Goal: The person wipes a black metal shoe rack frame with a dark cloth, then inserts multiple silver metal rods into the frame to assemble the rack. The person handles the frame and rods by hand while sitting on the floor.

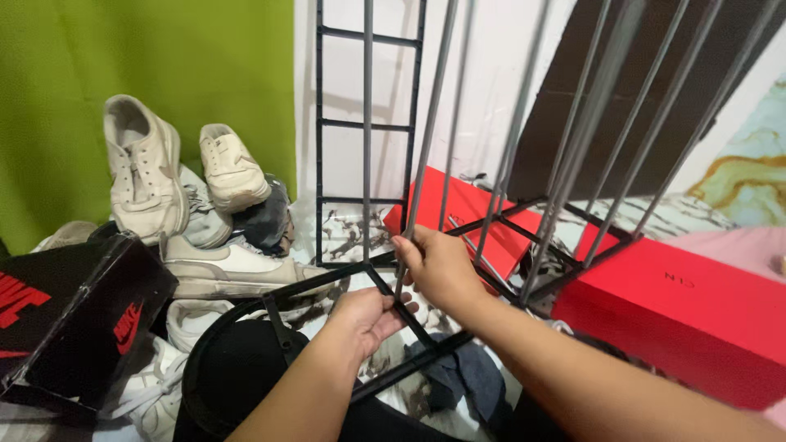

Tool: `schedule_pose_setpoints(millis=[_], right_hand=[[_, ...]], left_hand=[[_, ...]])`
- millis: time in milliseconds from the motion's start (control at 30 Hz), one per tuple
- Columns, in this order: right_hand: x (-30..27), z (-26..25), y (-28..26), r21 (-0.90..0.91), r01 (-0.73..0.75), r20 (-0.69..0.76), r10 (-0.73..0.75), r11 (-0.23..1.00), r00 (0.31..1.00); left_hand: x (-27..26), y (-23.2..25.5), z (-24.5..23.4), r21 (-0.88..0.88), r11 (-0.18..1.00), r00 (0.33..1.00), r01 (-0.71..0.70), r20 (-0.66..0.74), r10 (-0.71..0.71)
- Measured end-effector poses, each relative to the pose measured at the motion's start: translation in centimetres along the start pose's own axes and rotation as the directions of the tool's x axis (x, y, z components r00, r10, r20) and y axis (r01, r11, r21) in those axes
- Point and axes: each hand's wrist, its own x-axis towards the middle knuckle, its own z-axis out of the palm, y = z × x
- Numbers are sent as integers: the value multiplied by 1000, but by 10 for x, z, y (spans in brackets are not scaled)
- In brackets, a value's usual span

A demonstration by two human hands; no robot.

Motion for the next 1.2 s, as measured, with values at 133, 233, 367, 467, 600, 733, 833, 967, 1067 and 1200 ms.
schedule_pose_setpoints(millis=[133, 233, 367, 467, 600, 733, 833, 967, 1067, 1200], right_hand=[[5, -7, 9, 102, 8, 84, -17, 995, 996], [4, -15, 15, 128, -54, 70, 45, 990, 997], [10, -26, 23, 208, -136, 86, 120, 969, 989], [15, -38, 44, 225, -229, 145, 199, 947, 969], [-3, -83, 95, -29, -246, 131, 248, 969, 960], [-28, -142, 158, 97, -428, 183, 407, 898, 895], [-31, -154, 201, 231, -501, 224, 455, 834, 862], [-43, -161, 246, -40, -616, 282, 600, 787, 748], [-75, -175, 270, -377, -406, 283, 521, 833, 806], [-123, -198, 297, -224, -865, 236, 886, 450, 400]], left_hand=[[-4, 2, 3, -63, 996, 997, -61, 38, 63], [-3, 0, 13, -88, 994, 997, -68, 27, 71], [3, -18, 25, -200, 976, 997, -81, -8, 81], [14, -31, 28, -175, 976, 991, -129, 6, 132], [28, -35, 36, -217, 962, 971, -165, 135, 197], [24, -44, 59, -217, 973, 997, -79, 8, 82], [15, -52, 75, -161, 986, 997, -47, 49, 55], [13, -54, 85, -190, 982, 997, 4, 76, 10], [16, -57, 90, -228, 973, 997, 22, 71, -6], [16, -62, 93, -179, 984, 997, 8, 80, 7]])
